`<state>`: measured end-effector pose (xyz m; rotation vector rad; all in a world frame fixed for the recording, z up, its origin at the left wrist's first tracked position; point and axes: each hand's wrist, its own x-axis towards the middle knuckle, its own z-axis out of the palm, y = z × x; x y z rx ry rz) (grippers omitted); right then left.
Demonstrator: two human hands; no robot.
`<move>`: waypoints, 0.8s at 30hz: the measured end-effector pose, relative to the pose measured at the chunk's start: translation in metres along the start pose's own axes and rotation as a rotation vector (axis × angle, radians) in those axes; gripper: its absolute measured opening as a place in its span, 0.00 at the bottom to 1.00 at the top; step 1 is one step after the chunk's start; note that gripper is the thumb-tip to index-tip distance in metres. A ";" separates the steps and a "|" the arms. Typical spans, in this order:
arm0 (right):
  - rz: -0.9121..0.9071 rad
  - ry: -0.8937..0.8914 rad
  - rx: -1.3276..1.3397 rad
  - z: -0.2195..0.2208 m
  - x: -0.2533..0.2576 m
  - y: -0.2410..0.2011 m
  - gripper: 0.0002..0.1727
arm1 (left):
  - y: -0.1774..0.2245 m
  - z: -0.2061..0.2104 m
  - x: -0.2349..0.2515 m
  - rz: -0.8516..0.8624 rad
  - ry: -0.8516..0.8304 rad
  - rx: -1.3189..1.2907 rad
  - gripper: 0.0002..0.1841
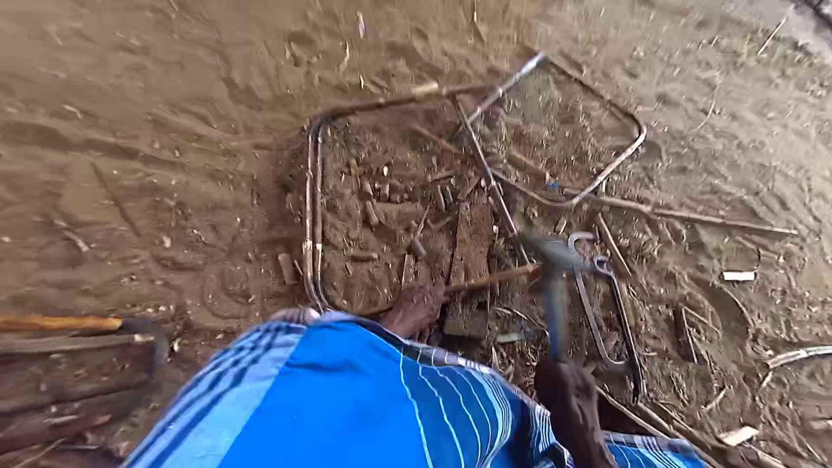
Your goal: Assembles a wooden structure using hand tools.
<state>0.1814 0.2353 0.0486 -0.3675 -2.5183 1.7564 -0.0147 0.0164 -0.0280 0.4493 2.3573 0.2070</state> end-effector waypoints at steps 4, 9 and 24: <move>0.029 -0.099 -0.234 0.005 -0.007 0.057 0.32 | 0.010 -0.009 -0.005 -0.040 0.004 -0.004 0.23; 0.205 0.057 0.157 -0.007 0.008 0.002 0.33 | 0.000 0.000 0.000 0.023 0.062 -0.023 0.25; 0.589 -0.213 -0.525 -0.022 -0.008 0.087 0.31 | 0.058 -0.057 -0.135 -0.318 0.033 -0.052 0.26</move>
